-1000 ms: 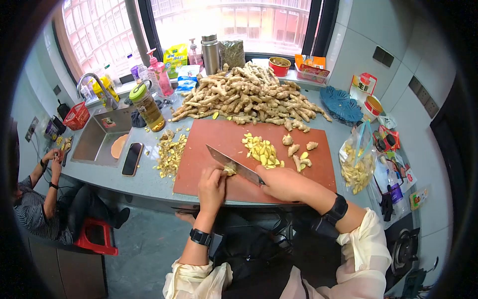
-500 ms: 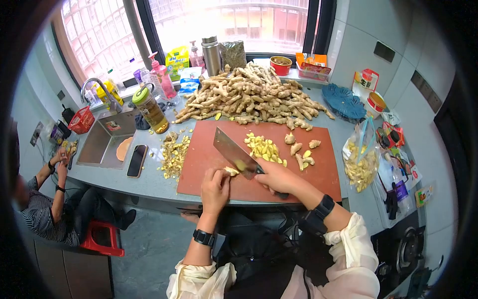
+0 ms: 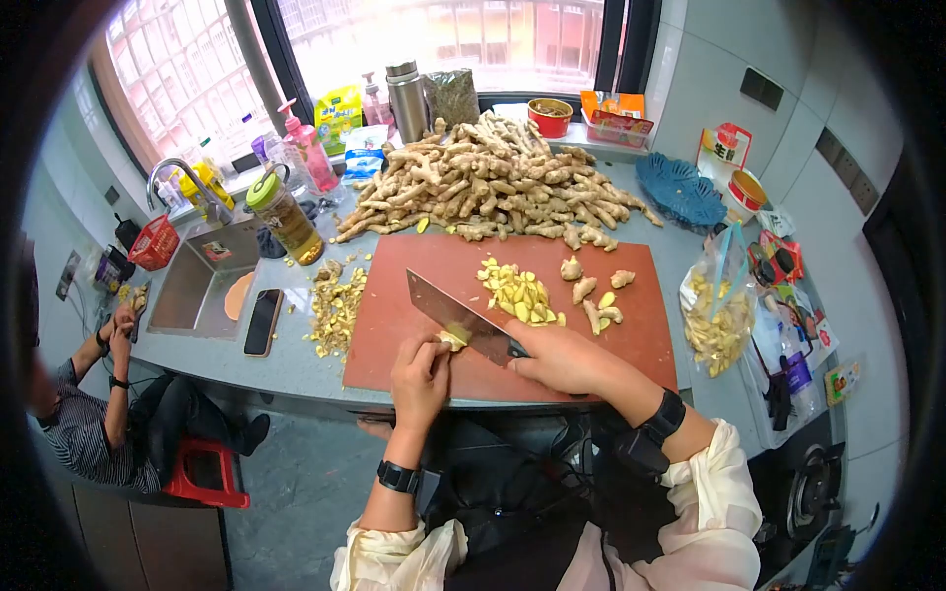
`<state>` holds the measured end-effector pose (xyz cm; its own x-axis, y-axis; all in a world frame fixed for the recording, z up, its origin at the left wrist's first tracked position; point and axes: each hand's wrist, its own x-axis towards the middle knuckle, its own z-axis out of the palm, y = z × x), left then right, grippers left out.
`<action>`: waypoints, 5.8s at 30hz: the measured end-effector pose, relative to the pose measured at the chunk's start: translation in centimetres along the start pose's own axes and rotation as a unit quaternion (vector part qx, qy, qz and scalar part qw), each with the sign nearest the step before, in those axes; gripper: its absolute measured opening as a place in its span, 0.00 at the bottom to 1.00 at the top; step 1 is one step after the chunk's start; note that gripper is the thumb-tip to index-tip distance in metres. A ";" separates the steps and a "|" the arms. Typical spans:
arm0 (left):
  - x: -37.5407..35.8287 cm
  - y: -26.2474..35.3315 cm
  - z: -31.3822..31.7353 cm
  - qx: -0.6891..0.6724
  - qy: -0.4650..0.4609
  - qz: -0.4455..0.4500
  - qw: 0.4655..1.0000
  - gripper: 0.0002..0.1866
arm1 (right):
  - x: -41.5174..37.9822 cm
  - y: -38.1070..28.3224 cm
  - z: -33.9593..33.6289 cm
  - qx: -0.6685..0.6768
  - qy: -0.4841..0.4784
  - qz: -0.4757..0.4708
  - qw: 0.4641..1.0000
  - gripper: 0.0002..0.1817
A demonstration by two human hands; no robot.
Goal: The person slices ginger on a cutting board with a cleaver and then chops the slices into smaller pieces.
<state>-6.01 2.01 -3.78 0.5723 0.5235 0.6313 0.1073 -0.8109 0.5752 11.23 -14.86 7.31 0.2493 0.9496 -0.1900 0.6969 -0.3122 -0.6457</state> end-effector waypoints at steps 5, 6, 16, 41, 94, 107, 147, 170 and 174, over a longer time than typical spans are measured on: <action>0.2 0.2 -0.1 -0.005 0.005 0.009 1.000 0.06 | 0.3 -1.6 -0.5 -0.056 -0.046 0.041 0.997 0.18; 0.2 0.2 -0.1 -0.005 0.004 0.008 1.000 0.06 | 0.6 -1.6 -0.4 -0.055 -0.047 0.042 0.996 0.18; 0.1 0.3 -0.1 -0.007 0.013 0.015 1.000 0.07 | 4.6 -2.5 2.8 -0.127 0.006 -0.003 0.992 0.15; 0.2 0.2 -0.3 -0.007 0.008 0.012 1.000 0.07 | 0.3 -2.7 -1.5 -0.013 -0.054 0.063 0.997 0.20; 0.0 0.2 0.1 -0.025 0.045 0.003 0.999 0.11 | -2.0 -0.4 0.8 0.003 0.014 0.035 0.999 0.18; -0.1 0.1 0.4 0.060 0.073 -0.069 0.993 0.18 | -1.8 -0.4 0.6 -0.001 0.025 0.024 0.999 0.22; 0.0 0.0 -0.1 -0.011 0.068 -0.004 0.998 0.15 | -1.8 -1.0 0.9 0.033 0.014 0.042 0.998 0.21; 0.2 0.0 0.1 -0.049 0.067 -0.051 0.995 0.11 | 2.7 -1.2 3.1 -0.020 0.031 0.011 0.999 0.21; 0.1 0.4 -0.1 -0.025 0.069 -0.060 0.996 0.10 | 1.6 -1.6 2.2 0.014 0.006 0.044 0.999 0.19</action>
<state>-6.03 1.74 -3.40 0.4412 0.6487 0.6201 0.1255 -0.7288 0.6732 9.07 -12.75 6.36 0.3177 0.9177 -0.2386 0.6529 -0.3942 -0.6468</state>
